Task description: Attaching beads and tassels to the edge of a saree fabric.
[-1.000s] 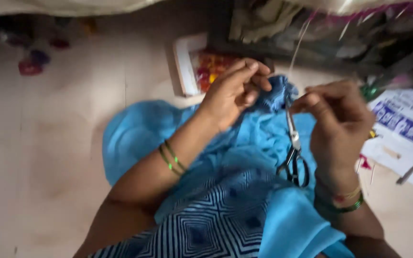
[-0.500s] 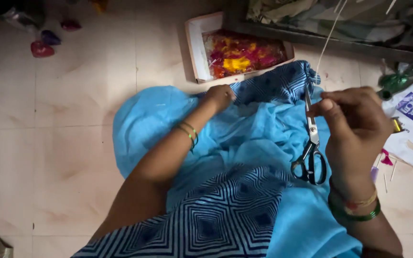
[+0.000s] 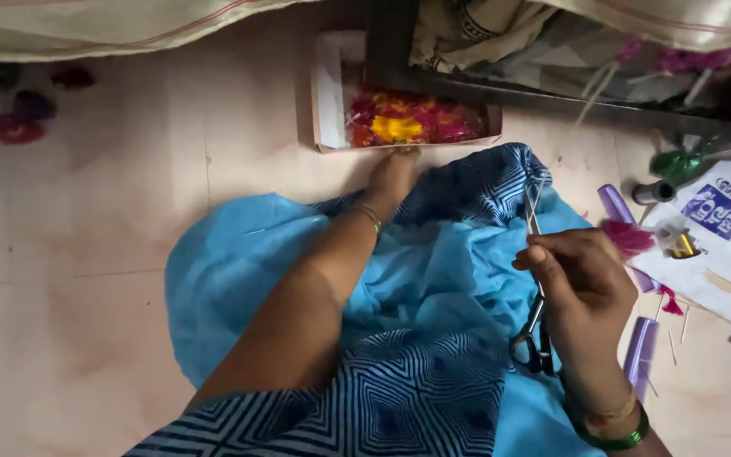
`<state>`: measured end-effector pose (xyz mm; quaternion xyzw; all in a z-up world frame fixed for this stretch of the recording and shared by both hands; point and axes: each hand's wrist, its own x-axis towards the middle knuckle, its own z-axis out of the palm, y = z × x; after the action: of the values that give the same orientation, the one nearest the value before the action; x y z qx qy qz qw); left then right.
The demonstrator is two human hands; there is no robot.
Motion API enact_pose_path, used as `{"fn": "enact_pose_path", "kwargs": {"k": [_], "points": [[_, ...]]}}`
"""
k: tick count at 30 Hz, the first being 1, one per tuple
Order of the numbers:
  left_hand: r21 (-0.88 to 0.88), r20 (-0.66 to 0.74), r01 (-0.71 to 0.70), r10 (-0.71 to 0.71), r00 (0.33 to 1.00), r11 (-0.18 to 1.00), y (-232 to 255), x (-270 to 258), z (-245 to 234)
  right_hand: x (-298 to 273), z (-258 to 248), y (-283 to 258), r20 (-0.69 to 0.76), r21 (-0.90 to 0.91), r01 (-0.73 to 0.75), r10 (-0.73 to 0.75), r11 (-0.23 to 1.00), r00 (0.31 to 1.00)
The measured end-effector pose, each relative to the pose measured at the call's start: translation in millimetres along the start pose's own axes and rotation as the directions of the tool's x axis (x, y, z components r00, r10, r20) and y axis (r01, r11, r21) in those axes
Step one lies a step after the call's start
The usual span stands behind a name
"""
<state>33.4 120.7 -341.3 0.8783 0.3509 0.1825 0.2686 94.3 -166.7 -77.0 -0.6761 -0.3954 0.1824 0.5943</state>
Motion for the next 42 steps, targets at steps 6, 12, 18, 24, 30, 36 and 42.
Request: {"fn": "enact_pose_path", "kwargs": {"k": [6, 12, 18, 24, 30, 36, 42], "points": [[-0.164, 0.026, -0.14, 0.146, 0.989, 0.977, -21.2, 10.9, 24.1, 20.4, 16.9, 21.9, 0.06, 0.05, 0.002, -0.005, 0.999, 0.998], [-0.219, -0.062, -0.286, 0.279, 0.958, 0.933, -15.9, 18.8, 22.9, 33.3, 28.6, 30.8, 0.096, 0.054, 0.013, -0.018, 0.998, 0.995], [-0.255, 0.057, -0.193, 0.214, 0.975, 0.947, -9.7, 19.7, 21.6, 36.0, 32.8, 43.6, 0.102, 0.018, 0.009, -0.011, 1.0, 0.995], [-0.319, -0.003, -0.158, 0.165, 0.986, 0.935, -20.6, 26.4, 37.1, 36.5, 42.9, 42.7, 0.134, 0.072, 0.006, -0.015, 0.997, 0.991], [-0.047, -0.063, 0.042, -0.045, 0.997, 0.998, -72.1, 35.1, 98.7, 32.5, 48.0, 51.2, 0.156, 0.074, -0.021, 0.009, 0.997, 0.988], [-0.26, 0.016, 0.108, -0.107, 0.994, 0.96, -50.7, 40.8, 15.1, 49.5, 44.2, 42.2, 0.07, -0.007, 0.133, -0.132, 0.991, 0.989], [0.148, 0.098, -0.001, -0.013, 0.995, 0.989, -109.2, 34.6, 61.1, 61.0, 53.5, 20.9, -0.028, 0.047, 0.27, -0.269, 0.962, 0.963]]}}
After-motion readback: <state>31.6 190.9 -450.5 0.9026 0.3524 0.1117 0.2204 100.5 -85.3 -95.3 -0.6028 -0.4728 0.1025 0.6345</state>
